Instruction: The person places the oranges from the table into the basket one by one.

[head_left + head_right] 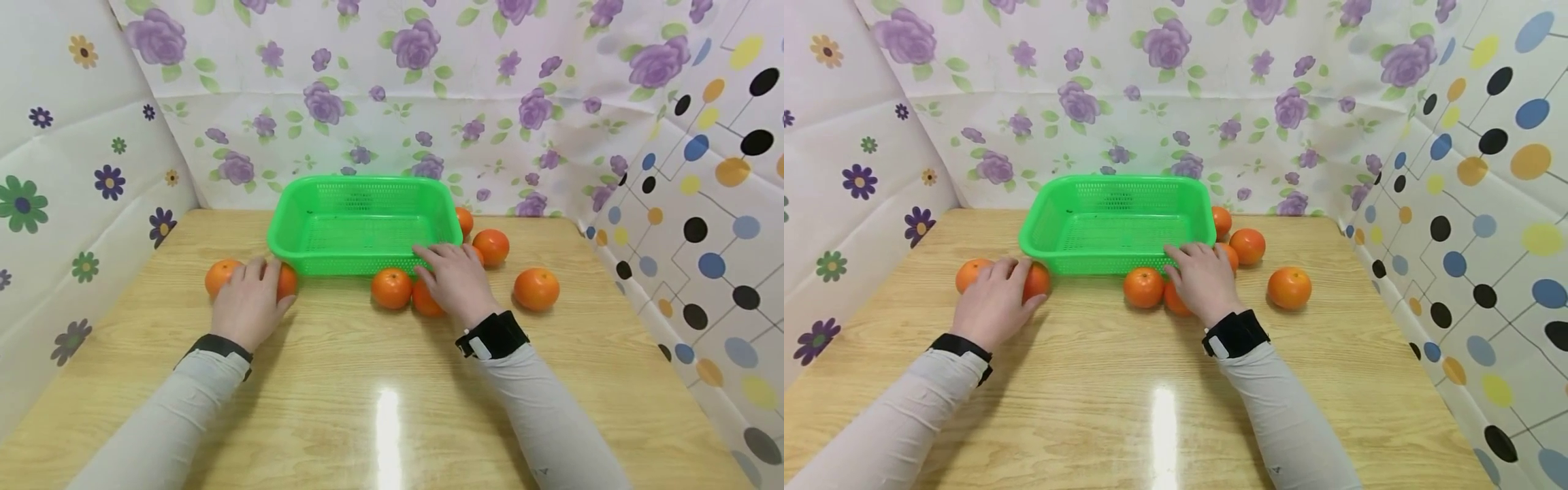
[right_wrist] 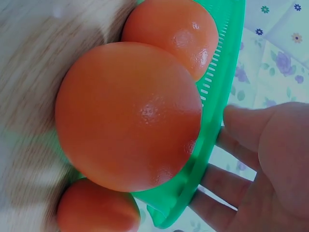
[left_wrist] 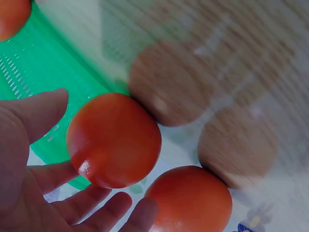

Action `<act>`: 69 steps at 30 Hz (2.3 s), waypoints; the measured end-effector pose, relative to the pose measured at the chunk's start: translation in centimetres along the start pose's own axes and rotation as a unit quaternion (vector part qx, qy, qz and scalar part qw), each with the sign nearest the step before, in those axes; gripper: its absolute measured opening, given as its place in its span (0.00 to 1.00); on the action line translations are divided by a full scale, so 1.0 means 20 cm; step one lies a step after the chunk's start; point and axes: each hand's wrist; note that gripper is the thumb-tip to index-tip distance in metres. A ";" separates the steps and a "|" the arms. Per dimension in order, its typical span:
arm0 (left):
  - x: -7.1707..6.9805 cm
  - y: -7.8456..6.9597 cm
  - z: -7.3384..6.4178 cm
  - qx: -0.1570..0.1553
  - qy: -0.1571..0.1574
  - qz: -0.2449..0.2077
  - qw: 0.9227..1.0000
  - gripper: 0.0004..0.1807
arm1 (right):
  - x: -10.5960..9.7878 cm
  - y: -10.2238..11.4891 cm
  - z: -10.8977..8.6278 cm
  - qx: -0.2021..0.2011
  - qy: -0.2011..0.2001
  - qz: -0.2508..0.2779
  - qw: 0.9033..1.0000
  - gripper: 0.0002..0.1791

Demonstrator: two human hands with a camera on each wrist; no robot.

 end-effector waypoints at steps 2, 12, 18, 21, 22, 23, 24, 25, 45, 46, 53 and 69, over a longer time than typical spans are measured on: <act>0.01 0.00 0.00 0.001 0.002 -0.002 1.000 0.36 | 0.00 0.01 0.01 0.004 -0.008 -0.001 1.000 0.26; 0.02 -0.02 0.01 -0.020 0.019 -0.027 0.999 0.33 | 0.01 0.03 0.04 0.025 -0.042 0.005 0.999 0.17; 0.01 -0.03 0.01 -0.019 0.031 -0.036 0.999 0.31 | 0.02 0.02 0.04 0.028 -0.052 0.011 0.998 0.15; 0.00 -0.02 0.01 -0.019 0.036 -0.040 0.998 0.31 | 0.02 0.02 0.04 0.028 -0.047 0.022 0.998 0.16; 0.00 -0.02 0.00 -0.018 0.039 -0.041 0.998 0.32 | 0.02 0.02 0.05 0.029 -0.045 0.026 0.998 0.16; 0.00 -0.02 0.00 -0.017 0.040 -0.043 0.998 0.32 | 0.03 0.02 0.05 0.030 -0.043 0.030 0.998 0.16; -0.01 -0.02 0.00 -0.017 0.041 -0.045 0.998 0.33 | 0.03 0.02 0.05 0.032 -0.041 0.034 0.998 0.16; -0.02 -0.02 -0.01 -0.015 0.042 -0.048 0.998 0.33 | 0.03 0.02 0.05 0.035 -0.040 0.038 0.998 0.16; -0.36 -0.19 0.12 0.010 -0.012 -0.093 0.996 0.33 | 0.00 0.01 0.05 0.031 -0.045 0.026 0.998 0.16; -0.36 -0.19 0.14 0.011 -0.014 -0.093 0.996 0.33 | 0.01 0.01 0.05 0.025 -0.049 0.021 0.998 0.15; -0.31 -0.19 0.32 0.021 -0.007 -0.089 0.996 0.33 | 0.05 0.02 0.03 0.008 -0.052 0.048 0.997 0.15; -0.18 -0.14 0.58 -0.016 0.064 -0.075 0.995 0.34 | 0.05 0.02 0.05 -0.002 -0.060 0.068 0.996 0.13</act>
Point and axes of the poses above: each hand's wrist, its own z-axis towards the middle knuckle, its own x-axis out of the palm, y = z × x, and after that the axes turned 7 degrees about x, right-handed
